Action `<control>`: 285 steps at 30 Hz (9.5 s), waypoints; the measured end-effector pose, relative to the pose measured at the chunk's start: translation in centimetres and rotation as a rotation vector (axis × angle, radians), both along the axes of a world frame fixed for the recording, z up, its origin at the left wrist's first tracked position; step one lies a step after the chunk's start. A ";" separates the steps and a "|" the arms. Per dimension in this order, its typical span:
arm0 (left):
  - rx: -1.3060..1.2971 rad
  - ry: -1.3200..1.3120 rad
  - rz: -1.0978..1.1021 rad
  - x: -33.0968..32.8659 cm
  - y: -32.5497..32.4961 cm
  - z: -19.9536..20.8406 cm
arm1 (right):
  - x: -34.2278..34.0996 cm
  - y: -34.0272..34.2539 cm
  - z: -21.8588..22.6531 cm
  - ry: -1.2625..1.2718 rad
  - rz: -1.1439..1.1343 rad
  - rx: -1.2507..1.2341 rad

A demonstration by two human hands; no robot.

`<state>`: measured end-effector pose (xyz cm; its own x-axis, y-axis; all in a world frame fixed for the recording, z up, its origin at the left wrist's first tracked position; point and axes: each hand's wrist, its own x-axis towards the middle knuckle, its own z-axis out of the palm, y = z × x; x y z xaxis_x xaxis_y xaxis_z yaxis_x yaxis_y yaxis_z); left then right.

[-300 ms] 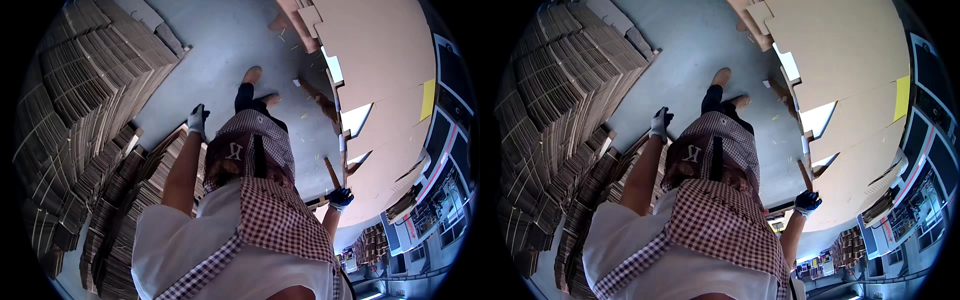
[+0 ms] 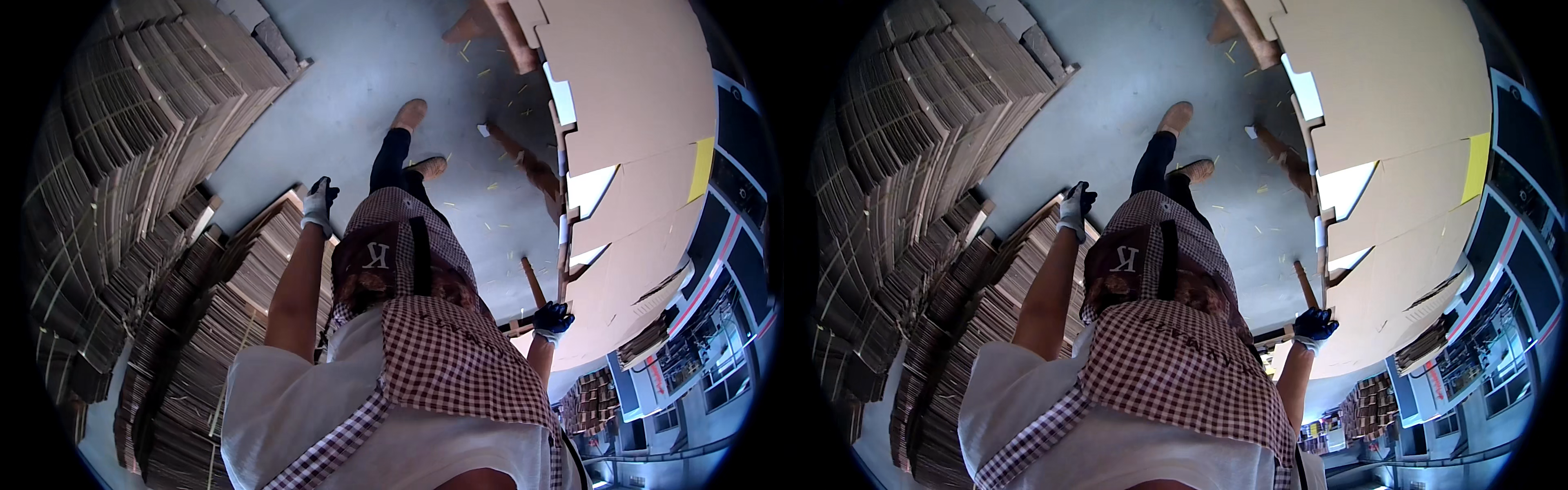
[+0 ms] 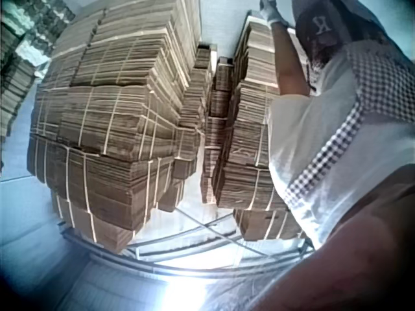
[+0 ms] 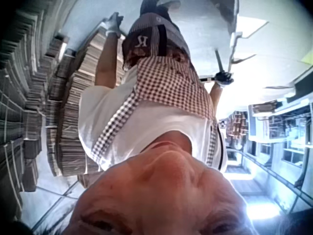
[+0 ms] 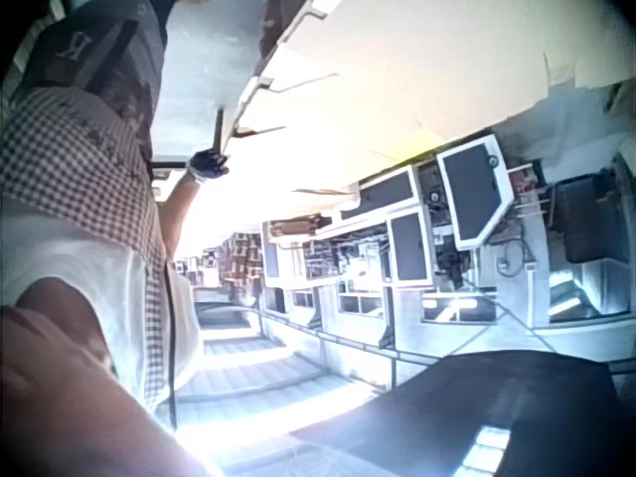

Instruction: The person assembles flat cardboard boxes by folding the pre-cut panels into shape. They repeatedly pick up a flat sheet, fold the sides to form a rectangular container, and place the finished box on a growing stack. The process is continuous and repetitive throughout the clip.

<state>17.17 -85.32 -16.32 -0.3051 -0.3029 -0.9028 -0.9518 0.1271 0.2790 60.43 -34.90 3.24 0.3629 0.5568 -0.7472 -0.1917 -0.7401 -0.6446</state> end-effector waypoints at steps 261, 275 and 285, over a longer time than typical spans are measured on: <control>0.476 2.066 -1.893 -20.1 81.0 18.5 | -44.7 18.3 0.3 -0.987 1.401 1.166; 0.040 1.621 -1.637 -25.5 72.9 21.1 | -26.9 8.8 6.7 -1.148 0.708 0.747; 0.299 0.966 -1.502 -33.5 63.8 18.8 | -24.3 14.4 5.5 -0.662 0.573 0.185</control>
<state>-16.34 -21.48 2.43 -0.5299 0.8171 -0.2271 0.4079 0.4803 0.7765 36.14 -20.53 8.72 0.3172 0.8758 -0.3639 0.6292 -0.4814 -0.6102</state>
